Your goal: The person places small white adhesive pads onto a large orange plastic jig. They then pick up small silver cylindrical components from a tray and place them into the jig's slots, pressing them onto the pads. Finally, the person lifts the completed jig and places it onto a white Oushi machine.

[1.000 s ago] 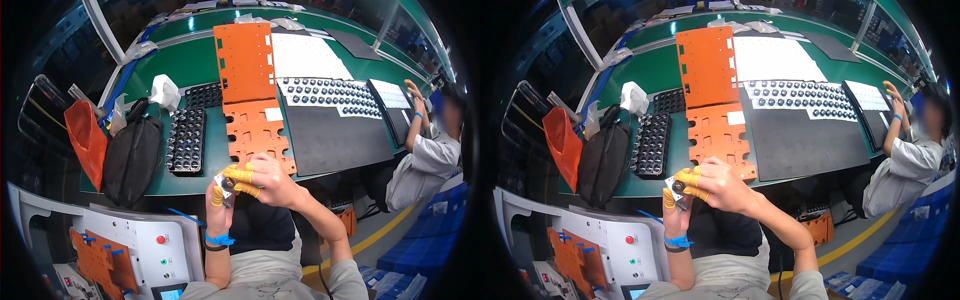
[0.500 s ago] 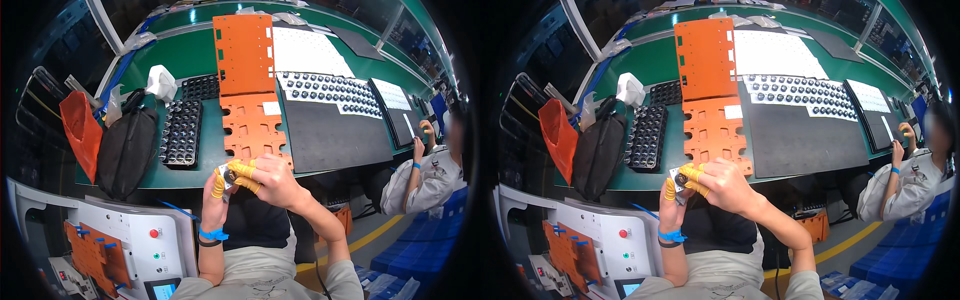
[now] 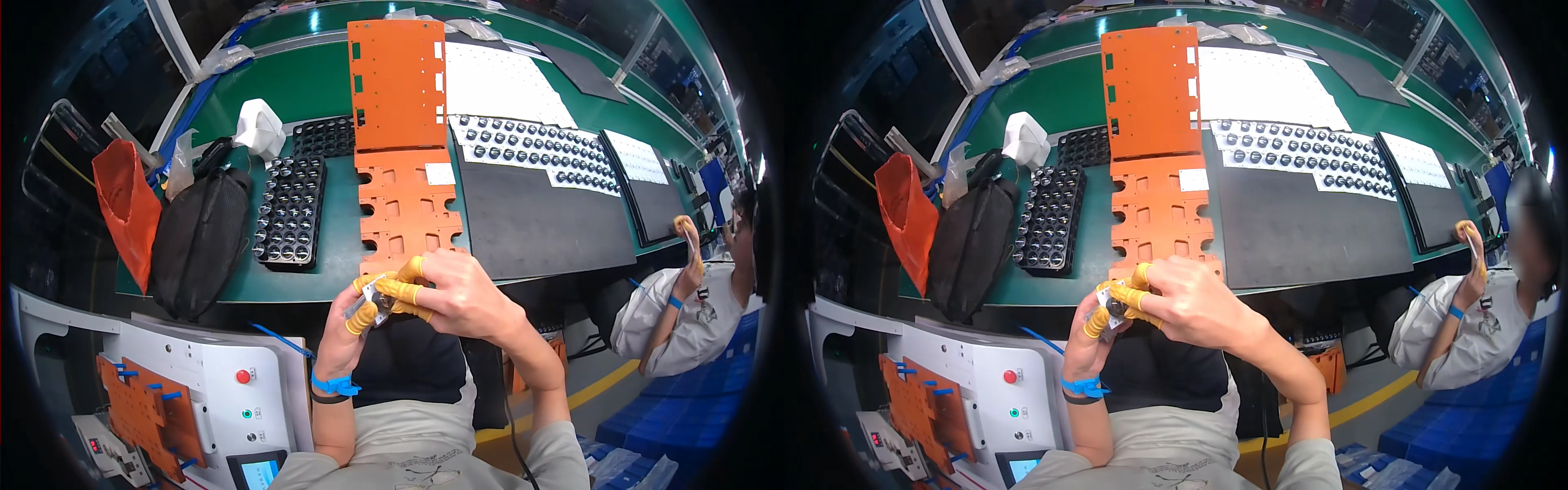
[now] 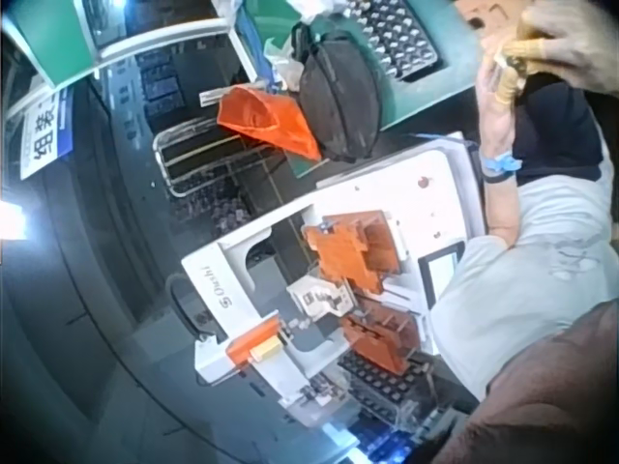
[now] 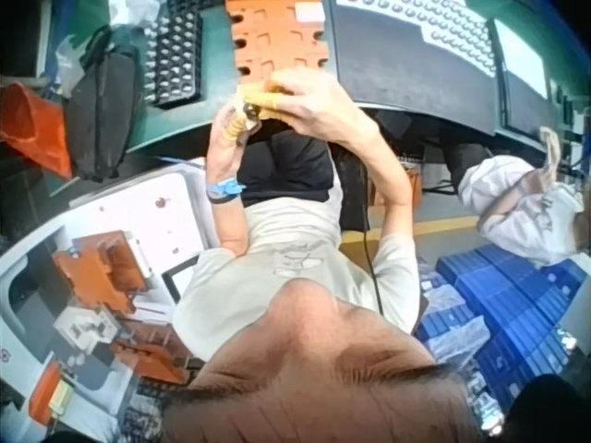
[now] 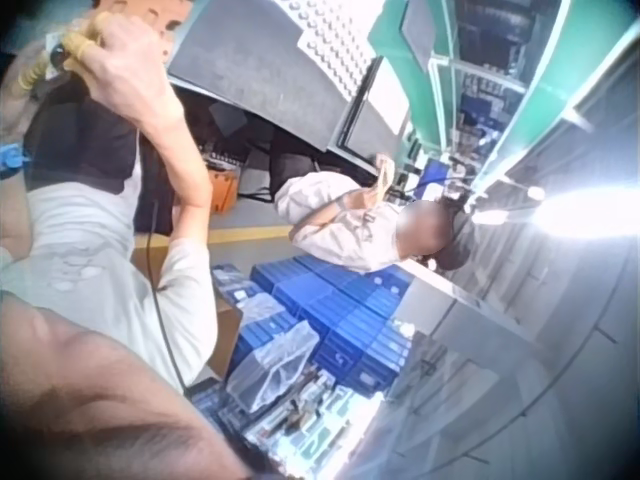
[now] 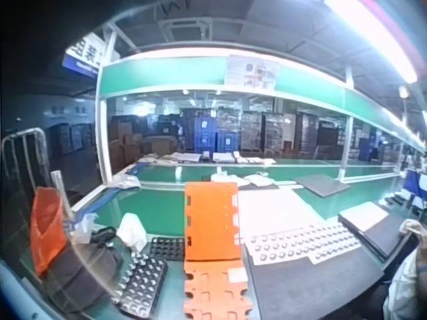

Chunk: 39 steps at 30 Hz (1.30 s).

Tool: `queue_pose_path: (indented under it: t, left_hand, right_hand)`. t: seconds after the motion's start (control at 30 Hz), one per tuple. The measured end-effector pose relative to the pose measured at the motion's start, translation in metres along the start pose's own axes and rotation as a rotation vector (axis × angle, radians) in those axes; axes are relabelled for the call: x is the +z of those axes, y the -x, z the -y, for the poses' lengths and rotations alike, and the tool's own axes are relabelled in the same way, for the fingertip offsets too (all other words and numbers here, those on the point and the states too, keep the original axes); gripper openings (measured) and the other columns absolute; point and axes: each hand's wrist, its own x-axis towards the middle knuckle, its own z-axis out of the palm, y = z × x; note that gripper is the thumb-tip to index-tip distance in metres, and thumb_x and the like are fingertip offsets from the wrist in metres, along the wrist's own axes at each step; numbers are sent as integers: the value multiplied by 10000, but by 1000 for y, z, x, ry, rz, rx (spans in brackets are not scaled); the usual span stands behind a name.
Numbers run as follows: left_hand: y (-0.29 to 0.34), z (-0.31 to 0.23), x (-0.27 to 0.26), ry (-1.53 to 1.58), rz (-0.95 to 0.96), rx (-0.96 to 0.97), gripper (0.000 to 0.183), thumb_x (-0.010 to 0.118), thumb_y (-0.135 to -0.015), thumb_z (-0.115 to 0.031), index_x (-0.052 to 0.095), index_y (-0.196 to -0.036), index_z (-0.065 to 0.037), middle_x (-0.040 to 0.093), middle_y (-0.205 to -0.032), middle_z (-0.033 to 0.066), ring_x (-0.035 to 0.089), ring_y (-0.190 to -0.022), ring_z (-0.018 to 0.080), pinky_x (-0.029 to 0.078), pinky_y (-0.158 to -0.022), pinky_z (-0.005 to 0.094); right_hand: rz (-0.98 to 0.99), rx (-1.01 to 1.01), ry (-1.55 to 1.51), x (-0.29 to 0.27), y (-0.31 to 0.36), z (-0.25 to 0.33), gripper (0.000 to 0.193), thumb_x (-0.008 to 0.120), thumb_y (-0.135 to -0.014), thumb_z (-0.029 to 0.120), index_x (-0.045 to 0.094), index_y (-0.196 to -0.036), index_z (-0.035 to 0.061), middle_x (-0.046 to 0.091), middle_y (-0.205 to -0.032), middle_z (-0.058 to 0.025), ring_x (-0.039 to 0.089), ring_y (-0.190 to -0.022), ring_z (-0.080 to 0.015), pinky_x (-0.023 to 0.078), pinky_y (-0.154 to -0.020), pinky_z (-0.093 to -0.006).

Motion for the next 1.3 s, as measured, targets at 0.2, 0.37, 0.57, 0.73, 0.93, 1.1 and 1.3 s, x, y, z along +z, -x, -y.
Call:
queue_pose_path:
  t: [0.2,0.37,0.57,0.73,0.93,1.1,1.3]
  left_hand:
    - [0,3,-1,22,1,19,667,809,-858,-422,573,-1330,-13,650,-1085,-20,566,-896,43,433,-762,205]
    - [-2,7,11,18,-111,61,644,805,-868,-393,569,-1336,-20,653,-1084,-8,555,-876,48,417,-743,200]
    - [-3,12,9,28,-160,133,587,794,-889,-212,531,-1363,15,650,-1215,69,627,-1095,133,501,-952,278]
    - [-5,19,35,-185,-317,377,579,792,-897,-179,527,-1355,56,629,-1290,108,602,-1197,183,457,-1063,330]
    - [-7,21,26,-319,-246,335,745,849,-837,-213,490,-1447,17,638,-1313,79,355,-717,23,357,-668,168]
    - [-9,12,26,-283,-231,332,752,834,-851,-219,468,-1467,9,649,-1309,100,324,-682,16,343,-647,161]
    - [-9,10,21,-265,-225,348,658,791,-896,-217,493,-1434,18,664,-1271,118,445,-777,25,377,-709,171]
  right_hand:
    - [57,-2,84,-7,0,9,301,776,-697,93,719,-990,47,598,-931,-55,575,-792,-223,479,-671,-365]
    - [13,89,34,-10,-9,24,382,760,-733,145,702,-1086,11,602,-1026,-97,548,-865,-255,481,-741,-386]
    - [-80,79,215,7,-5,29,334,788,-713,204,705,-941,-25,601,-976,-101,545,-864,-260,480,-790,-400]
    - [-150,91,375,18,0,26,351,807,-665,180,711,-957,11,588,-888,-67,555,-789,-244,482,-726,-378]
    - [-284,190,367,15,-2,5,211,809,-714,176,671,-798,41,568,-816,-61,563,-728,-236,430,-636,-370]
    - [-346,791,265,-6,17,-77,312,724,-886,235,677,-771,-51,609,-725,-130,580,-620,-292,448,-586,-415]
    - [-196,1183,-326,-2,36,-125,436,661,-949,297,648,-729,-80,465,-563,-14,408,-587,-97,355,-540,-344]
